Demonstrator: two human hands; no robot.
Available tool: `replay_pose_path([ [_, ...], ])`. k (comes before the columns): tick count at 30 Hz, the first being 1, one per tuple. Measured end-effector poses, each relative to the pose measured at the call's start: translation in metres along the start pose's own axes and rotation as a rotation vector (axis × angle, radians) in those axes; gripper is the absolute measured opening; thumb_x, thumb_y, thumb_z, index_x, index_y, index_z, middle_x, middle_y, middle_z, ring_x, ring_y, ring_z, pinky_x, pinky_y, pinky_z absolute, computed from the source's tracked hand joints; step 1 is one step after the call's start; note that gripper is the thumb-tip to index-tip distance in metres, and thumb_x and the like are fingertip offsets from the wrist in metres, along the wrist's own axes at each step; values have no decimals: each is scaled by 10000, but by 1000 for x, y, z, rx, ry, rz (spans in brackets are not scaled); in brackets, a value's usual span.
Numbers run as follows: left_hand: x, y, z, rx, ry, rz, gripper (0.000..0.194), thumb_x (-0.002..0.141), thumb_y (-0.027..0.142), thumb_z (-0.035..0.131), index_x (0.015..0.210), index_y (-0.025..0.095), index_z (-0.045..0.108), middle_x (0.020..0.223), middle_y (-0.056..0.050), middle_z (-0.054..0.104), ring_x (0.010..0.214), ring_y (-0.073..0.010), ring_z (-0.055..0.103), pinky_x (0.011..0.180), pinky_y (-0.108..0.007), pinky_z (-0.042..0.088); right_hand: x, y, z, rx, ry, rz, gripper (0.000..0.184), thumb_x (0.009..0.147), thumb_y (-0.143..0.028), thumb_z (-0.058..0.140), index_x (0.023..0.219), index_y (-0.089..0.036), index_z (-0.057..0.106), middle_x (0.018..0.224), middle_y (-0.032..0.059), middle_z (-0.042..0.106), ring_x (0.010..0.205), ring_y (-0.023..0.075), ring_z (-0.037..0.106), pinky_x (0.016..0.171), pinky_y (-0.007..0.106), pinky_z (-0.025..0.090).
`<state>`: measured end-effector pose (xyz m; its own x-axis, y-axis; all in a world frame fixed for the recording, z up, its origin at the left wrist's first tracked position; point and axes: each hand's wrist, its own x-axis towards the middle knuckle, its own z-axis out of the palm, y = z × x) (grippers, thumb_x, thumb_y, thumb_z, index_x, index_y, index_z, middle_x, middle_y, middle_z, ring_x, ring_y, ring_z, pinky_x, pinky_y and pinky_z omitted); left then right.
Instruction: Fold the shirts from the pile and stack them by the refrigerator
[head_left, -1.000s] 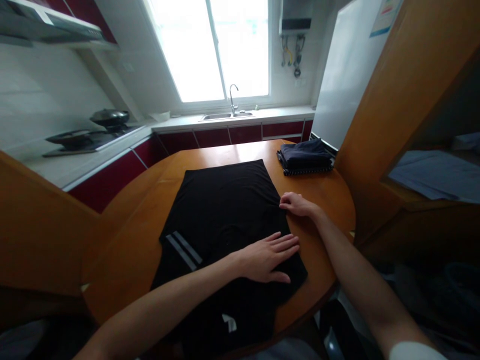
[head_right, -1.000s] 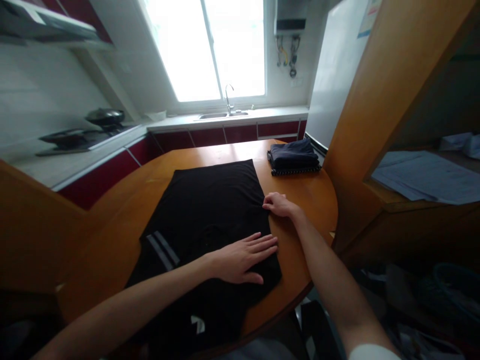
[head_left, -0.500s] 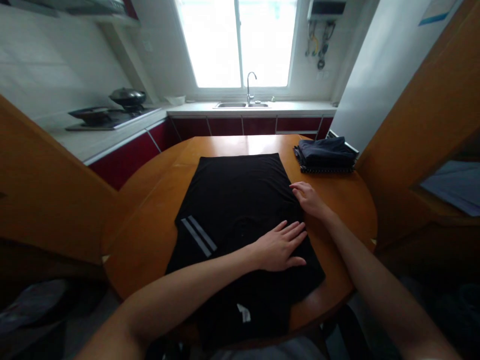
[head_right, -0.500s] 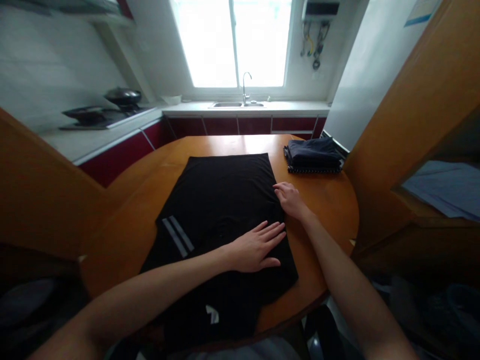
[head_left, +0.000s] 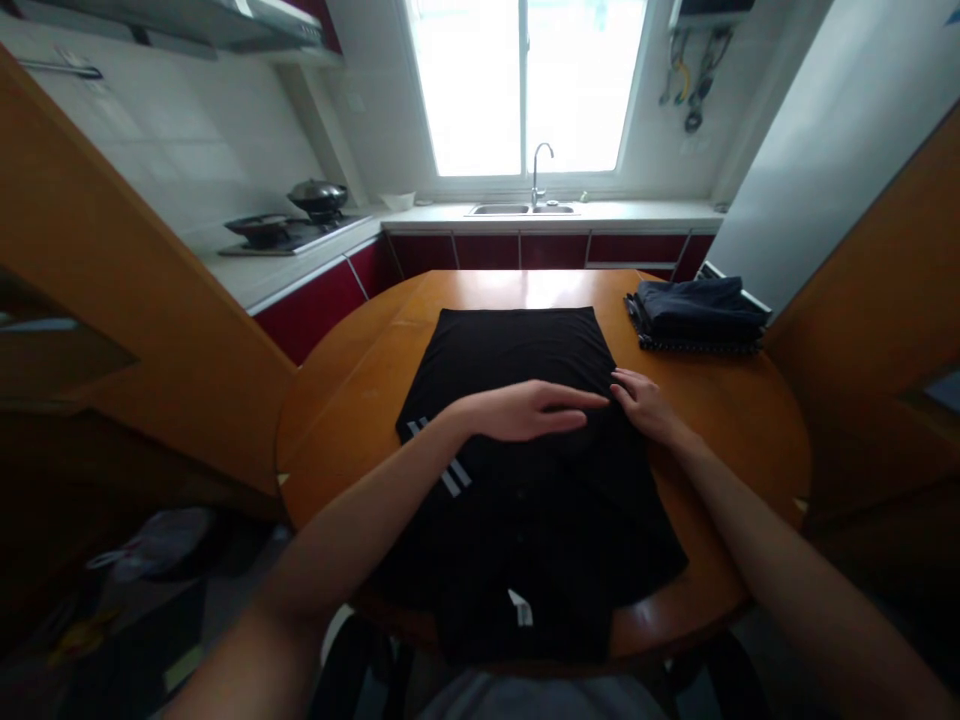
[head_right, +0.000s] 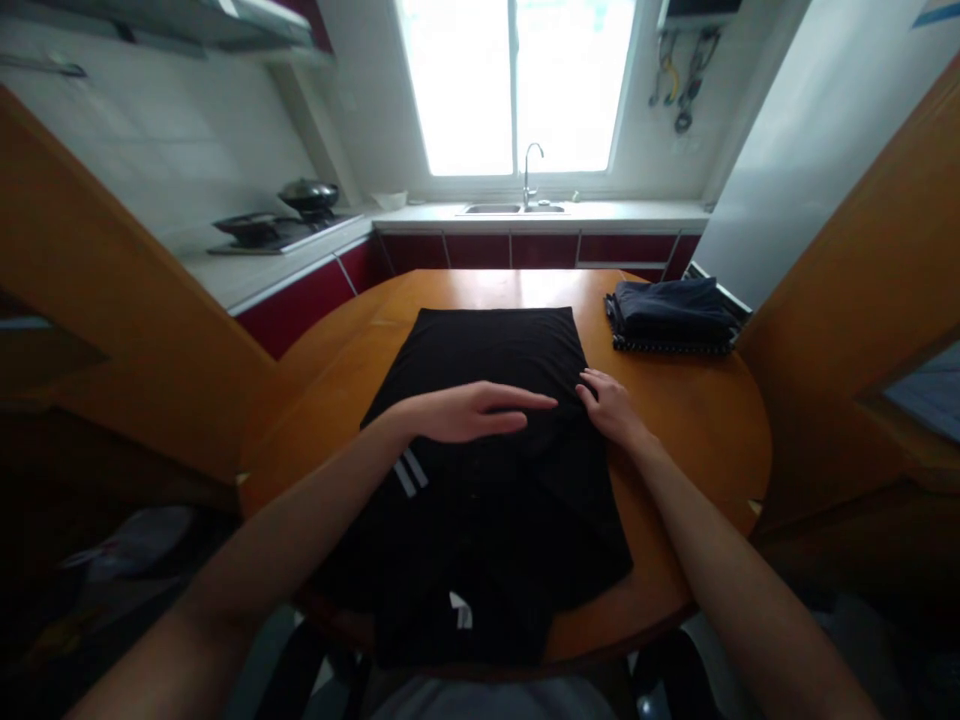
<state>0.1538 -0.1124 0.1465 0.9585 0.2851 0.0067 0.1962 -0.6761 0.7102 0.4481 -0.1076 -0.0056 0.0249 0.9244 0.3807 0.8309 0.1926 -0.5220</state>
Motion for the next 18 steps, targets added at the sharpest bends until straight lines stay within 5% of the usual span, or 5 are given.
replay_pose_path([
  [4,-38,-41,-37,175,325,-229,470,1012,421,462,1418,206,560,1454,-42,578,1333,-244,532,1146,-393,374,2,-1,-4,27,110,94,441,960,-364,465,1269,-126,669,1335,168,652,1267,282,591,1124,467,423],
  [9,-79,-121,-30,367,558,-499,423,960,358,505,1281,116,639,1347,-141,631,1275,-253,566,1120,-378,394,-1,-11,-4,26,147,98,430,943,-324,451,1227,-110,692,1332,172,652,1277,282,578,1137,452,407],
  [12,-98,-146,-21,395,598,-549,383,921,387,545,1158,124,691,1177,-134,664,1082,-230,637,996,-350,480,-3,-18,-3,13,150,44,403,934,-315,461,1196,-123,700,1288,164,672,1230,279,597,1108,445,427],
  [18,-117,-151,-27,346,535,-606,316,858,465,586,930,179,699,929,-69,676,832,-196,626,777,-308,498,-12,-45,-16,-60,65,-11,242,898,-358,536,867,-190,707,893,109,703,868,254,636,819,384,495],
])
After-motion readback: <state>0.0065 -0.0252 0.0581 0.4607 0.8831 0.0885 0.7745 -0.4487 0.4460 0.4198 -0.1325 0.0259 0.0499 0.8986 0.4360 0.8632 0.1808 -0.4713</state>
